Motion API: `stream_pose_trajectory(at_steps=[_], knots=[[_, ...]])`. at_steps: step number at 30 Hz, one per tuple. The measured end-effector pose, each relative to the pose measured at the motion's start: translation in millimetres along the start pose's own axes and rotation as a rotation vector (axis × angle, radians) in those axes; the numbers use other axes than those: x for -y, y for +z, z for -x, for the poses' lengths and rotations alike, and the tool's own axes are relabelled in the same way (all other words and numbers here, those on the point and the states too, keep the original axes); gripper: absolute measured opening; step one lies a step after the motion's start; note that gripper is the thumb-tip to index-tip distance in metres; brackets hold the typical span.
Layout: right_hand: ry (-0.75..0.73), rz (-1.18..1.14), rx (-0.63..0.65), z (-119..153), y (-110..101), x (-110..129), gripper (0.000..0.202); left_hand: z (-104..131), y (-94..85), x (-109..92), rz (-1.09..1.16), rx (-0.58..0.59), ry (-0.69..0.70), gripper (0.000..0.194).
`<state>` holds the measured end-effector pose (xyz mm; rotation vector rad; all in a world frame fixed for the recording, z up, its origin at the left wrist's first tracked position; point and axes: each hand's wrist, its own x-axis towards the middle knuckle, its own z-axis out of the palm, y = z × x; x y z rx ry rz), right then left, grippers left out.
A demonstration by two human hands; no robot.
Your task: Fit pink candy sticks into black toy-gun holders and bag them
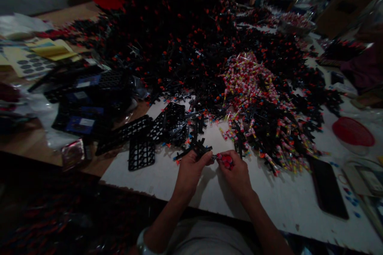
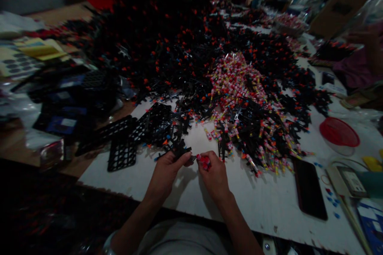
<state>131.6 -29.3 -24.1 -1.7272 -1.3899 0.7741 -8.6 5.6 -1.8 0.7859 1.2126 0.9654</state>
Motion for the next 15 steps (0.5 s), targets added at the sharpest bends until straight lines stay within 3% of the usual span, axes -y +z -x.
stream_pose_trajectory(at_steps=[9,15], knots=[[0.029,0.013,-0.046,4.9,8.1,-1.4,0.016,2.4,5.8,1.2,-0.010,-0.104,-0.028,0.025],[-0.211,0.175,-0.093,7.9,11.4,1.2,0.011,2.7,7.8,1.8,-0.024,-0.168,-0.016,0.027]])
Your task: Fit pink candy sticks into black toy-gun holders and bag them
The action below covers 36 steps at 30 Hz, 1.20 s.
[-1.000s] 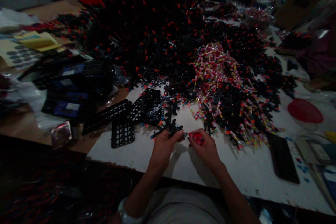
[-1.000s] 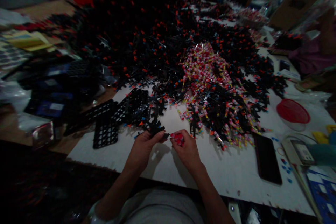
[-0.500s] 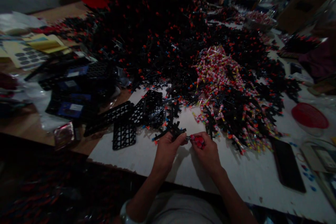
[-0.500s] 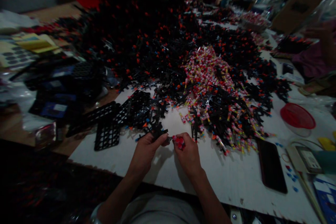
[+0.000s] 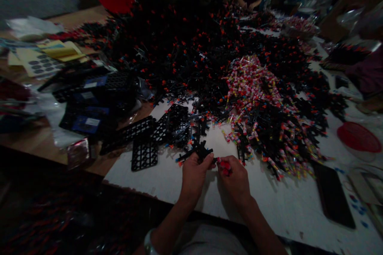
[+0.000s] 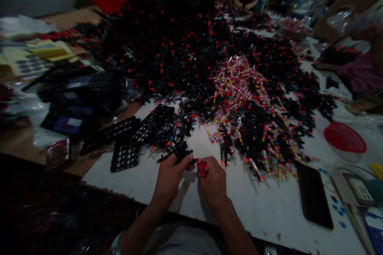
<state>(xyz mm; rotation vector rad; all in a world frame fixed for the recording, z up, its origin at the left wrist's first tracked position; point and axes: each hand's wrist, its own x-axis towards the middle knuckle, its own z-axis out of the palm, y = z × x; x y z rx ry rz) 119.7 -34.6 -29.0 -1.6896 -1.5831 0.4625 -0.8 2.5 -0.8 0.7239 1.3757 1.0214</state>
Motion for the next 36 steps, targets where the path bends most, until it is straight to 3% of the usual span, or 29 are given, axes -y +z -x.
stream_pose_trajectory(at_steps=[5,10,15,20,24,25,27,29,31,33,36], knots=[[-0.210,0.062,-0.067,9,7,2,0.018,-1,-2.7,8,0.035,0.015,0.046,0.026],[-0.235,0.078,-0.065,16,10,-1,0.020,-2,-0.4,15,0.147,0.021,0.021,0.022],[-0.127,-0.023,-0.001,6,-6,-2,0.014,-2,2.6,12,0.217,0.060,-0.009,0.023],[0.022,-0.086,0.068,4,-11,-2,0.018,0,6.0,13,0.177,0.071,0.062,0.022],[0.092,-0.124,0.150,3,-22,-14,0.020,-3,3.6,10,-0.004,0.212,0.117,0.024],[0.116,-0.104,0.112,-1,-30,-19,0.023,-5,0.1,8,-0.094,0.241,0.155,0.028],[0.147,-0.011,-0.092,-13,-51,-30,0.027,-10,-11.2,3,-0.320,0.196,0.284,0.042],[0.113,0.127,-0.355,-28,-70,-36,0.027,-15,-25.9,0,-0.538,0.032,0.432,0.050],[0.001,0.216,-0.481,-39,-75,-35,0.022,-18,-39.2,1,-0.660,-0.096,0.514,0.041],[-0.120,0.200,-0.374,-44,-59,-26,0.017,-18,-47.0,4,-0.681,-0.116,0.491,0.029],[-0.243,0.135,0.091,-49,-13,-4,0.028,-8,-48.0,9,-0.604,-0.018,0.319,0.022]])
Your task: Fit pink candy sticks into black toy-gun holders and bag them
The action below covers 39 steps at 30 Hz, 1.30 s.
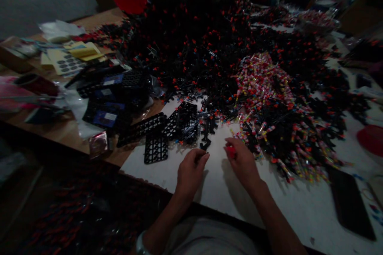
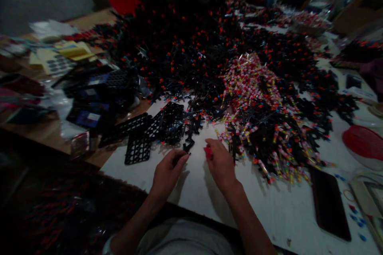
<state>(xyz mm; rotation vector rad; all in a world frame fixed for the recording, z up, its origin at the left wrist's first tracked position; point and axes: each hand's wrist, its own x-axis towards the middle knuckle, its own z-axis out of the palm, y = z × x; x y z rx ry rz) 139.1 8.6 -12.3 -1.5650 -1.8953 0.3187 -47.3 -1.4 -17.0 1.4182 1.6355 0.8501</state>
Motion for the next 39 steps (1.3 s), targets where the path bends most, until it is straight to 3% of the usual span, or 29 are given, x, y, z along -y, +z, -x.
stream_pose_trajectory(at_steps=[2,5,8,12,14,17,21,25,28,30,32,34,36,39], knots=[[-0.029,0.065,0.250,-10,25,14,0.036,9,1.5,-3,0.055,0.081,-0.094,0.026],[-0.045,0.220,0.445,-19,38,21,0.024,19,-1.4,-7,0.038,0.160,-0.164,0.032],[-0.038,0.253,0.495,-13,27,15,0.017,24,-8.7,-8,-0.112,0.215,-0.125,0.031],[-0.017,0.182,0.495,1,7,11,0.035,23,-13.5,-4,-0.216,0.211,-0.032,0.027],[-0.059,0.183,0.546,4,3,13,0.046,20,-13.5,-1,-0.226,0.203,-0.003,0.026],[-0.075,0.247,0.597,6,6,13,0.038,16,-15.2,-1,-0.247,0.176,0.064,0.024],[0.053,0.184,0.476,13,10,4,0.019,23,-18.1,-8,-0.185,0.092,0.062,0.027],[0.111,-0.209,0.291,25,7,8,0.014,27,-6.0,-16,0.066,0.281,-0.132,0.032],[0.112,-0.453,0.318,33,4,18,0.023,19,8.4,-17,0.377,0.285,-0.226,0.034],[0.217,-0.564,0.296,38,4,20,0.036,13,14.7,-17,0.556,0.228,-0.295,0.032],[0.352,-0.622,0.225,41,3,17,0.039,8,17.0,-16,0.672,0.210,-0.365,0.034],[0.431,-0.620,0.163,43,2,11,0.028,6,16.5,-15,0.722,0.215,-0.413,0.036],[0.440,-0.584,0.142,43,0,5,0.019,6,15.2,-14,0.728,0.209,-0.429,0.035],[0.434,-0.623,0.157,40,-2,5,0.021,8,14.1,-15,0.708,0.216,-0.424,0.031]])
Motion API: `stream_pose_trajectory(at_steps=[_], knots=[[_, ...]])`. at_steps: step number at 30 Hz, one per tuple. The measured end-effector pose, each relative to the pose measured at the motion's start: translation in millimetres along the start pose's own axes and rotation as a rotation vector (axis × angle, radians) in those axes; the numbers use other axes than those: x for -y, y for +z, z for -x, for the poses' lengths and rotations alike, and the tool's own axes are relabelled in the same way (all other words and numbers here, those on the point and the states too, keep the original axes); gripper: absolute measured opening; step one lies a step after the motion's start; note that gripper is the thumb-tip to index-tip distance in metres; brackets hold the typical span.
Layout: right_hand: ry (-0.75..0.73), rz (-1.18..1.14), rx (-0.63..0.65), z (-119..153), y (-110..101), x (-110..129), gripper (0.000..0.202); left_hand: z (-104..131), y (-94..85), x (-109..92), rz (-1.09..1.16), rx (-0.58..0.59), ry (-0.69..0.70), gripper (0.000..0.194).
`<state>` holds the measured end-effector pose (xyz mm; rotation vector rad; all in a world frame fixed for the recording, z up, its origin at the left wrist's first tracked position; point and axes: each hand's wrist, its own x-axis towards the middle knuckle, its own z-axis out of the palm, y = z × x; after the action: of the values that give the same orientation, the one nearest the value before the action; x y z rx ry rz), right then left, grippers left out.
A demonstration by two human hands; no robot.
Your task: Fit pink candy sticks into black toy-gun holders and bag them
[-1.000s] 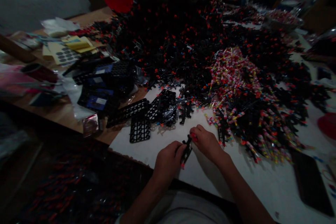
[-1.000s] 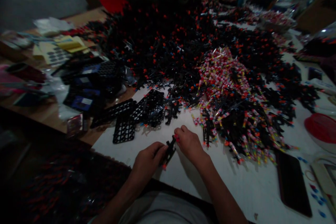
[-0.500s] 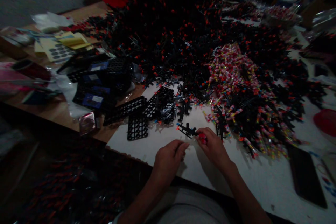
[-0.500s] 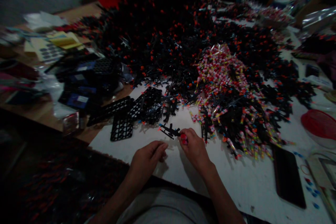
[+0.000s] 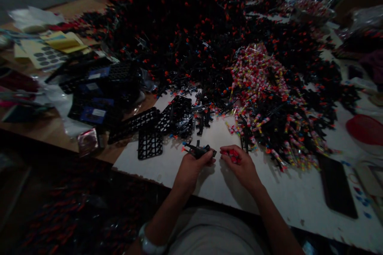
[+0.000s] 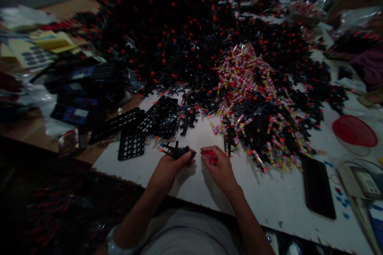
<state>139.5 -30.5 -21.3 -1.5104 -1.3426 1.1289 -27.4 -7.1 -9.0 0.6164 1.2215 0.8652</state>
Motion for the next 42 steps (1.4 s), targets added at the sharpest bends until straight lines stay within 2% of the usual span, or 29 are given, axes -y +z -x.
stream_pose_trajectory(at_steps=[3,10,15,21,25,27,29,31,32,33,34,35,37,40,42], knots=[[0.056,-0.085,-0.001,0,2,6,0.027,2,1.4,-1,-0.029,0.036,0.018,0.028],[0.116,-0.074,-0.026,1,6,11,0.027,5,4.6,-4,-0.084,0.048,0.038,0.028],[0.138,-0.125,0.030,-1,3,8,0.022,5,3.9,-1,-0.084,0.072,0.050,0.024],[0.159,-0.289,0.244,-6,7,6,0.021,0,-2.3,7,-0.149,0.082,0.143,0.017],[0.199,-0.310,0.192,-3,13,6,0.024,-4,2.0,6,-0.158,0.123,0.150,0.021],[0.198,-0.229,0.074,-2,6,8,0.027,-8,5.3,0,-0.223,0.167,0.180,0.024],[0.117,-0.038,-0.203,-4,-10,13,0.029,-17,7.6,-12,-0.359,0.143,0.311,0.027],[-0.057,0.172,-0.539,-9,-30,18,0.028,-34,9.6,-28,-0.565,-0.001,0.523,0.029],[-0.155,0.255,-0.664,-13,-39,20,0.027,-45,11.0,-37,-0.685,-0.104,0.626,0.030],[-0.246,0.315,-0.737,-16,-45,22,0.026,-57,13.0,-46,-0.806,-0.205,0.706,0.031],[-0.317,0.360,-0.756,-19,-48,22,0.025,-69,15.5,-54,-0.917,-0.280,0.756,0.033],[-0.353,0.394,-0.730,-22,-48,22,0.025,-82,18.3,-62,-1.011,-0.332,0.782,0.036],[-0.319,0.403,-0.605,-25,-39,18,0.027,-103,23.7,-74,-1.121,-0.371,0.789,0.035],[-0.117,0.348,-0.407,-25,-17,10,0.032,-119,26.1,-82,-1.151,-0.369,0.770,0.022],[0.002,0.288,-0.353,-25,-4,6,0.035,-117,23.2,-81,-1.169,-0.355,0.774,0.017]])
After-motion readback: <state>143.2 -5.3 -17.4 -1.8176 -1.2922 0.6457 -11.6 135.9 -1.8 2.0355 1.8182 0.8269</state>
